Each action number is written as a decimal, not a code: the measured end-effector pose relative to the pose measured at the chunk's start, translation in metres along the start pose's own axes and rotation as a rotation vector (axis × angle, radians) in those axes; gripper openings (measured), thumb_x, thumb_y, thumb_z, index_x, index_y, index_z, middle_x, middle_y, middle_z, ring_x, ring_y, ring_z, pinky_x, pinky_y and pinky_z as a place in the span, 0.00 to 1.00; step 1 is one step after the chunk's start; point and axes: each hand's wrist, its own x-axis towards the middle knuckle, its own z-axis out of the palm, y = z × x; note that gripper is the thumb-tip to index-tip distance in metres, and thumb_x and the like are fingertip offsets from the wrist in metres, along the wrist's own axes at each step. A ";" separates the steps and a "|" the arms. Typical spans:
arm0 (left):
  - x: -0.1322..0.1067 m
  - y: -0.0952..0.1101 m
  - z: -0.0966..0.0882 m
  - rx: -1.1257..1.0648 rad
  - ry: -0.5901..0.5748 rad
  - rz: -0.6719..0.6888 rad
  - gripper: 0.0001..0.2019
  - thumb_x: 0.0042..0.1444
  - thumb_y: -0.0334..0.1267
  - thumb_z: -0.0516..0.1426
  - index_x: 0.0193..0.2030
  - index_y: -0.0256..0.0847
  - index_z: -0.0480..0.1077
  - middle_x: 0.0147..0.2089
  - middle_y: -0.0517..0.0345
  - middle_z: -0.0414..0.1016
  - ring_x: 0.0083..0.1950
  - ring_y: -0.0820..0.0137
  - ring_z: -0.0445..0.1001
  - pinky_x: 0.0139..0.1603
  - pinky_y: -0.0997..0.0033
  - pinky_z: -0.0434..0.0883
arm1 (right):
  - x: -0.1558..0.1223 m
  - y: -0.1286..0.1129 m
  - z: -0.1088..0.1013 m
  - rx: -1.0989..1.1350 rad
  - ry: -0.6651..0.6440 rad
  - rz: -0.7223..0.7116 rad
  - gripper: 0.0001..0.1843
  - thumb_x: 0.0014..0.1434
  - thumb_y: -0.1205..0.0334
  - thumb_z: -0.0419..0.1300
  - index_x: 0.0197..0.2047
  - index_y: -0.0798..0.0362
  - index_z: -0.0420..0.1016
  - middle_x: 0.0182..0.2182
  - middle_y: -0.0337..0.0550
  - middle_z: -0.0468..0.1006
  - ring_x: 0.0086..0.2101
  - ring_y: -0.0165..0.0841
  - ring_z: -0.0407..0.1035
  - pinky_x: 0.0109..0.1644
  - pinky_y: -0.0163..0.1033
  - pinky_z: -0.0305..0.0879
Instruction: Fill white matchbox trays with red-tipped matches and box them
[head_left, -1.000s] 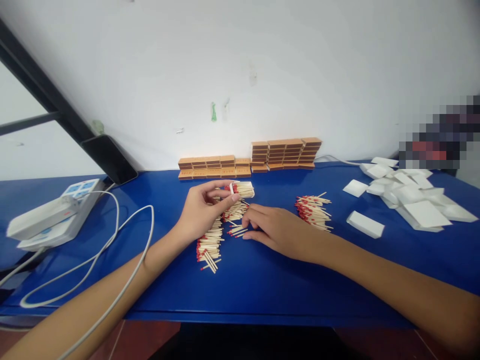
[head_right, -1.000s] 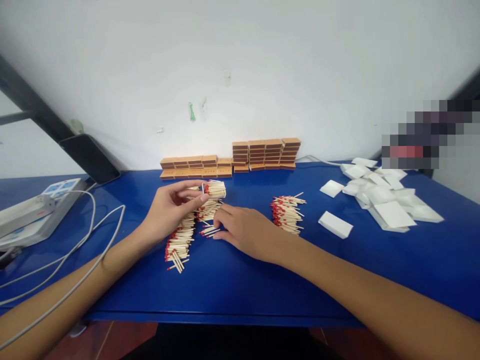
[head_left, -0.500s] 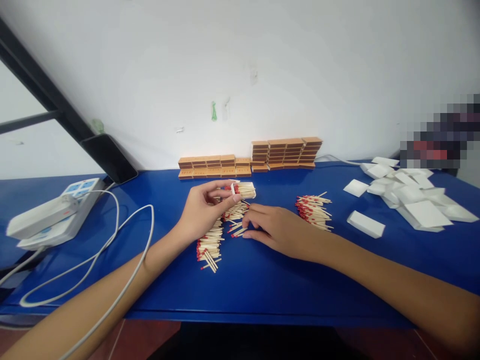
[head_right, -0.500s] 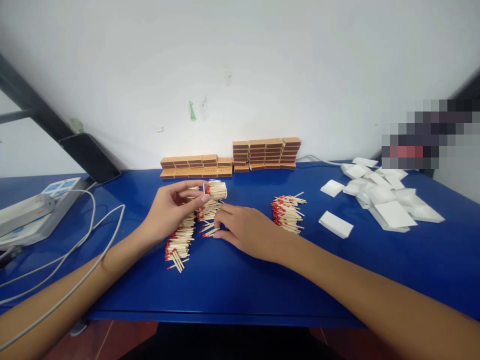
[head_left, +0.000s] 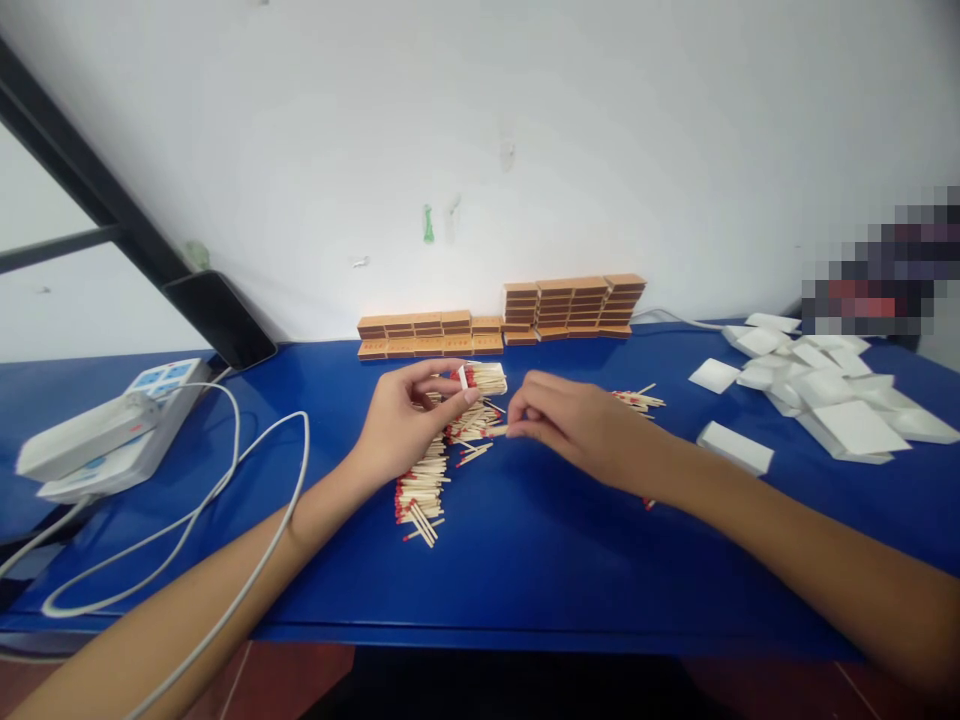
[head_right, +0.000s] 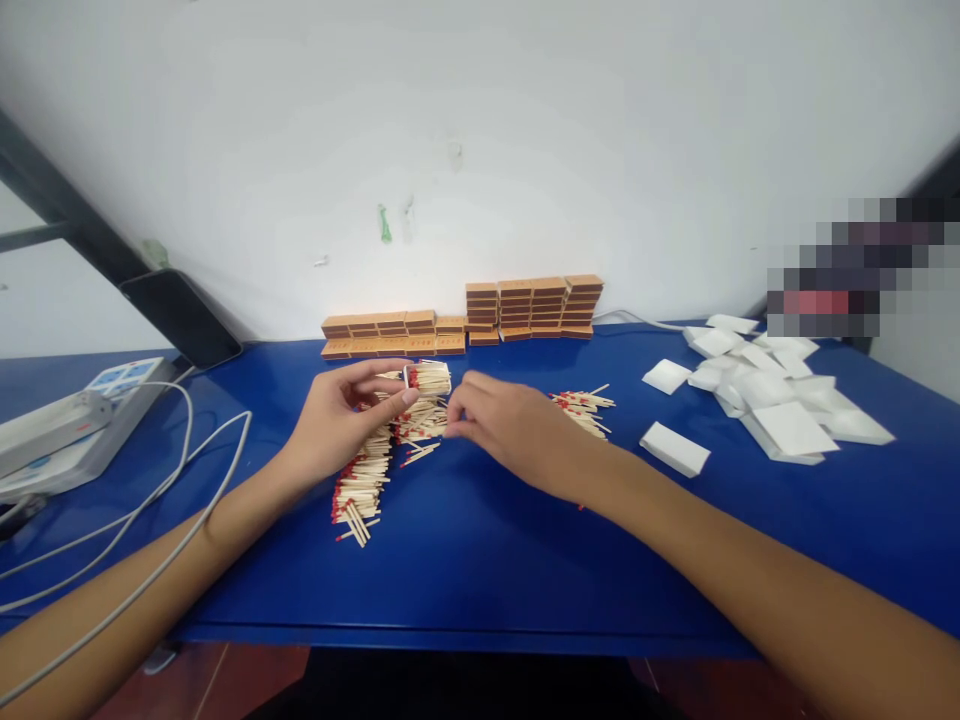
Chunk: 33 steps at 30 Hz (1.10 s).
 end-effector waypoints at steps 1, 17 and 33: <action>-0.001 0.000 0.001 0.012 -0.011 0.002 0.24 0.53 0.47 0.73 0.53 0.36 0.81 0.39 0.47 0.88 0.28 0.69 0.78 0.27 0.71 0.69 | 0.000 0.002 -0.004 -0.015 0.051 -0.002 0.08 0.74 0.59 0.58 0.41 0.51 0.73 0.38 0.41 0.75 0.34 0.33 0.70 0.38 0.39 0.63; -0.008 0.002 0.006 -0.127 -0.252 -0.054 0.23 0.55 0.43 0.72 0.55 0.36 0.79 0.43 0.46 0.88 0.40 0.62 0.86 0.41 0.67 0.80 | 0.000 0.002 -0.003 -0.054 0.251 -0.008 0.08 0.74 0.58 0.57 0.41 0.51 0.73 0.35 0.40 0.73 0.31 0.32 0.67 0.35 0.38 0.61; -0.001 0.004 0.002 -0.188 0.021 -0.047 0.27 0.48 0.44 0.76 0.52 0.34 0.80 0.38 0.50 0.87 0.37 0.65 0.83 0.39 0.69 0.77 | -0.004 -0.008 0.020 0.040 0.012 -0.071 0.06 0.72 0.61 0.60 0.45 0.52 0.77 0.37 0.40 0.75 0.31 0.30 0.68 0.38 0.37 0.63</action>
